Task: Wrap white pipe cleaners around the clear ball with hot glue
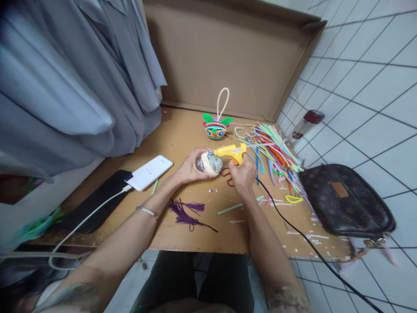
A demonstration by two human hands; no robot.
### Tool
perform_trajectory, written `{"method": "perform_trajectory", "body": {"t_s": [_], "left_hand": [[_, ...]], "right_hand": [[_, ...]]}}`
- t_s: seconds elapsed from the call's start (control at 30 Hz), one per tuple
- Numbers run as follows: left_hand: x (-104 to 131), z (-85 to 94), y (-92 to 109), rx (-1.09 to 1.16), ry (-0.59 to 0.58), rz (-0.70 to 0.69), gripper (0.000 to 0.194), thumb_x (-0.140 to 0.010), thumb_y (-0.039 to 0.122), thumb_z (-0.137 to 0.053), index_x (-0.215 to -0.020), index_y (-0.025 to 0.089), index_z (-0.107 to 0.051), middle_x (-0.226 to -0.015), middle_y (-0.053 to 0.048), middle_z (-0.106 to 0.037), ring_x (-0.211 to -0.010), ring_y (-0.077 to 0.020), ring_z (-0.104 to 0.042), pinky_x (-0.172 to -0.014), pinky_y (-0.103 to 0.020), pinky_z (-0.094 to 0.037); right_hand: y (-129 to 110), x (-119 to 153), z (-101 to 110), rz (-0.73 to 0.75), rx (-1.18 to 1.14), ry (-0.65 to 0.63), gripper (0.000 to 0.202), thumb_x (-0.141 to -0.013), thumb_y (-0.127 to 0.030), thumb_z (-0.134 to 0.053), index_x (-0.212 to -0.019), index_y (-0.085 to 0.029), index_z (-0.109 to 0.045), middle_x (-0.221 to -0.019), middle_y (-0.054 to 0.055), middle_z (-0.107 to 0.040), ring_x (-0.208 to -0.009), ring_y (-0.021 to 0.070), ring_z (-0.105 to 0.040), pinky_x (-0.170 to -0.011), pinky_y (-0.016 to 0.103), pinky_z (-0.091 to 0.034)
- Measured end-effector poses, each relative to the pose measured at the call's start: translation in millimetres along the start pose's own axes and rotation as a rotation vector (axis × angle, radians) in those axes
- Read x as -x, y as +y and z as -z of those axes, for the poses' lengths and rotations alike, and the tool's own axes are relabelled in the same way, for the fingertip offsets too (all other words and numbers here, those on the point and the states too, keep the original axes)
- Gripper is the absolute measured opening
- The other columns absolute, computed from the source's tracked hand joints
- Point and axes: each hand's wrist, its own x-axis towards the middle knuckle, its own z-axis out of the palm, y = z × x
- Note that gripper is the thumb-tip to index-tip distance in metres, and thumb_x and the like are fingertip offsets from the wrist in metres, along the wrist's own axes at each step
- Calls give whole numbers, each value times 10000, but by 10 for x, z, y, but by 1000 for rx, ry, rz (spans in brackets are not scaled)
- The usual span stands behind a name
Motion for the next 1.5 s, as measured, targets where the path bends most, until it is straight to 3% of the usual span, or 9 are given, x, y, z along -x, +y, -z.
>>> {"method": "perform_trajectory", "body": {"t_s": [0.2, 0.6, 1.5], "left_hand": [[13, -6, -30, -1, 23, 21, 802, -536, 388, -891, -1241, 215, -551, -1283, -125, -589, -1169, -296, -616, -1028, -453, -487], [6, -19, -45, -5, 24, -3, 807, -540, 388, -887, -1250, 194, -557, -1305, -146, -588, -1186, -301, -618, -1040, -465, -496], [7, -47, -89, 52, 20, -60, 780, -553, 371, -885, -1248, 237, -556, -1320, -133, -579, -1240, -312, -580, -1077, -495, -455]], "right_hand": [[3, -12, 5, -25, 32, 0, 262, -702, -420, -550, -825, -196, -607, -696, 29, -595, -652, 190, -490, -633, 304, -356], [51, 10, -49, 74, -22, 14, 192, -738, -404, -562, -766, -214, -547, -681, 9, -560, -680, 193, -549, -664, 307, -394], [43, 27, -49, 25, 3, -26, 240, -746, -395, -548, -856, -188, -596, -760, 47, -618, -733, 212, -545, -695, 315, -396]]}}
